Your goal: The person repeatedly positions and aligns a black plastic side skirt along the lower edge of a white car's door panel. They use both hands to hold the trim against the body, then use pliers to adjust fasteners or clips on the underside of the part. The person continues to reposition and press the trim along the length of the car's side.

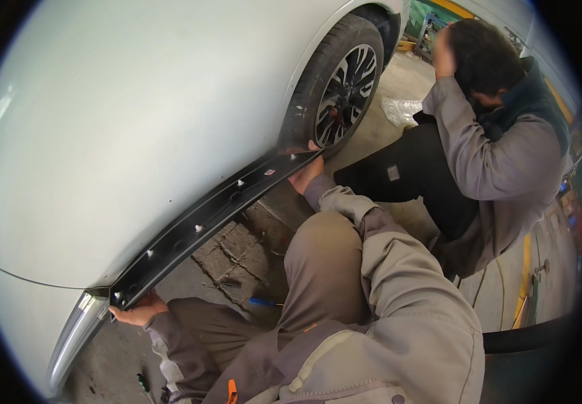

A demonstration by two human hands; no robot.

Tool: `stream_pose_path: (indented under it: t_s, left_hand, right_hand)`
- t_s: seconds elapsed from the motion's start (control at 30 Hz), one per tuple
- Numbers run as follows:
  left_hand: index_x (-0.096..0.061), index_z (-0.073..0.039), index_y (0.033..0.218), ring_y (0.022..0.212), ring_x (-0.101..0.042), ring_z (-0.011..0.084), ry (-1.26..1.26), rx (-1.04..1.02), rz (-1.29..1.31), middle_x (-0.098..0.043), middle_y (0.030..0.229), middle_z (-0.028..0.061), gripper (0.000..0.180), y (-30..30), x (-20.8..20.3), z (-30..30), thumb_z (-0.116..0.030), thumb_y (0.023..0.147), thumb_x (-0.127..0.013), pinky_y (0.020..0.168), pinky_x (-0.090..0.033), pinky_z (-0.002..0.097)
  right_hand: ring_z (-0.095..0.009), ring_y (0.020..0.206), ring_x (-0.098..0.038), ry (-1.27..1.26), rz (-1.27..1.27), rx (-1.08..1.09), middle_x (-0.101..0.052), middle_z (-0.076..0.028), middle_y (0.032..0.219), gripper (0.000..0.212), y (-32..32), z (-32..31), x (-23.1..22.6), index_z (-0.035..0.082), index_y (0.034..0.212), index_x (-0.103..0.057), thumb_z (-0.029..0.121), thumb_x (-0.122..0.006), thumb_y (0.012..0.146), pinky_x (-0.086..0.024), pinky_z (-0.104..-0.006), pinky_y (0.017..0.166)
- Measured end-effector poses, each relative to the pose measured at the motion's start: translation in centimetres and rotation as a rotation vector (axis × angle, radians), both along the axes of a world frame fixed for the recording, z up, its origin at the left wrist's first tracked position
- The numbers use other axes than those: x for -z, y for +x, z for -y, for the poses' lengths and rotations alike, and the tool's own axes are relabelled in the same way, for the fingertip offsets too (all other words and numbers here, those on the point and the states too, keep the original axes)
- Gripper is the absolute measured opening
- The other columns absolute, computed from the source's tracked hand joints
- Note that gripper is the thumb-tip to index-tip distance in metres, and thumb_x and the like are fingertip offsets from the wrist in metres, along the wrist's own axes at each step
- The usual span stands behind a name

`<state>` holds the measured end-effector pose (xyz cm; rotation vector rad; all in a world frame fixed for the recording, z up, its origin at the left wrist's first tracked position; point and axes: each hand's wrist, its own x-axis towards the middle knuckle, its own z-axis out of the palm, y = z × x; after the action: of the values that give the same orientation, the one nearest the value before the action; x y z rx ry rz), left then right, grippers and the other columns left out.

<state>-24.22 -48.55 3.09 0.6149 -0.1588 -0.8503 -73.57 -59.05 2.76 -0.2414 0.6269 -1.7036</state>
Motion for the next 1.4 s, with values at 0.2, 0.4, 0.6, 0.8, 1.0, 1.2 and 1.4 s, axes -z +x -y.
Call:
stream_pose_path:
  t_s: [0.2, 0.4, 0.6, 0.8, 1.0, 1.2, 1.4]
  left_hand:
    - [-0.068, -0.01, 0.125, 0.112, -0.066, 0.0344, -0.195, -0.089, 0.034, -0.07, 0.121, 0.0112, 0.062, 0.4, 0.2, -1.9, -0.057, 0.085, -0.058, 0.095, -0.054, 0.0521]
    - [-0.067, -0.004, 0.124, 0.109, -0.066, 0.0341, -0.158, -0.094, -0.051, -0.069, 0.119, 0.0149, 0.059, -0.6, -0.8, -2.7, -0.051, 0.091, -0.051, 0.096, -0.053, 0.05]
    - [-0.064, -0.009, 0.131, 0.112, -0.065, 0.032, -0.193, -0.026, 0.019, -0.068, 0.123, 0.012, 0.066, -1.2, -1.6, -3.3, -0.06, 0.09, -0.056, 0.097, -0.053, 0.0499]
    - [-0.06, -0.008, 0.134, 0.115, -0.063, 0.0307, -0.317, -0.062, 0.147, -0.066, 0.126, 0.0111, 0.068, -1.6, -1.1, -3.0, -0.062, 0.093, -0.055, 0.098, -0.052, 0.0489]
    - [-0.056, -0.008, 0.141, 0.126, -0.057, 0.0302, -0.422, -0.139, 0.306, -0.059, 0.14, 0.0099, 0.069, -2.9, -0.4, -3.3, -0.058, 0.094, -0.061, 0.107, -0.047, 0.0484]
    - [-0.054, -0.007, 0.142, 0.128, -0.055, 0.0296, -0.515, -0.103, 0.363, -0.057, 0.141, 0.0104, 0.072, -4.2, -1.3, -4.6, -0.057, 0.092, -0.065, 0.109, -0.046, 0.0475]
    - [-0.058, -0.007, 0.138, 0.115, -0.064, 0.0331, -0.456, -0.219, 0.26, -0.063, 0.133, 0.0125, 0.073, -5.1, -3.8, -7.8, -0.062, 0.09, -0.058, 0.1, -0.053, 0.0511]
  right_hand:
    - [-0.042, 0.116, -0.061, -0.154, 0.061, -0.101, -0.066, -0.028, 0.121, 0.054, 0.0, -1.1, -1.0, -0.001, 0.106, -0.065, 0.05, -0.05, 0.095, -0.045, -0.0524, 0.106]
    - [-0.043, 0.125, -0.057, -0.183, 0.049, -0.126, -0.061, -0.028, 0.132, 0.06, -0.4, -0.8, -0.3, -0.002, 0.106, -0.069, 0.054, -0.048, 0.095, -0.042, -0.0538, 0.112]
    - [-0.044, 0.124, -0.057, -0.233, -0.01, -0.132, -0.06, -0.03, 0.133, 0.062, -1.2, -1.0, 0.8, -0.002, 0.107, -0.069, 0.055, -0.047, 0.096, -0.042, -0.0553, 0.111]
    - [-0.045, 0.124, -0.057, -0.191, 0.007, -0.154, -0.06, -0.031, 0.133, 0.066, -1.7, -1.6, 0.8, -0.003, 0.109, -0.068, 0.058, -0.048, 0.096, -0.041, -0.0549, 0.112]
    - [-0.044, 0.125, -0.056, -0.172, 0.017, -0.198, -0.059, -0.031, 0.133, 0.064, -1.5, -2.4, 1.1, -0.004, 0.109, -0.069, 0.056, -0.052, 0.093, -0.042, -0.0543, 0.112]
    - [-0.044, 0.128, -0.055, -0.221, -0.009, -0.33, -0.057, -0.03, 0.138, 0.06, -1.4, -2.8, 1.2, -0.003, 0.116, -0.068, 0.05, -0.054, 0.091, -0.042, -0.0541, 0.112]
    - [-0.038, 0.126, -0.057, -0.304, -0.084, -0.452, -0.058, -0.025, 0.138, 0.063, -1.4, -3.5, 0.3, -0.003, 0.135, -0.057, 0.046, -0.049, 0.095, -0.045, -0.0501, 0.109]
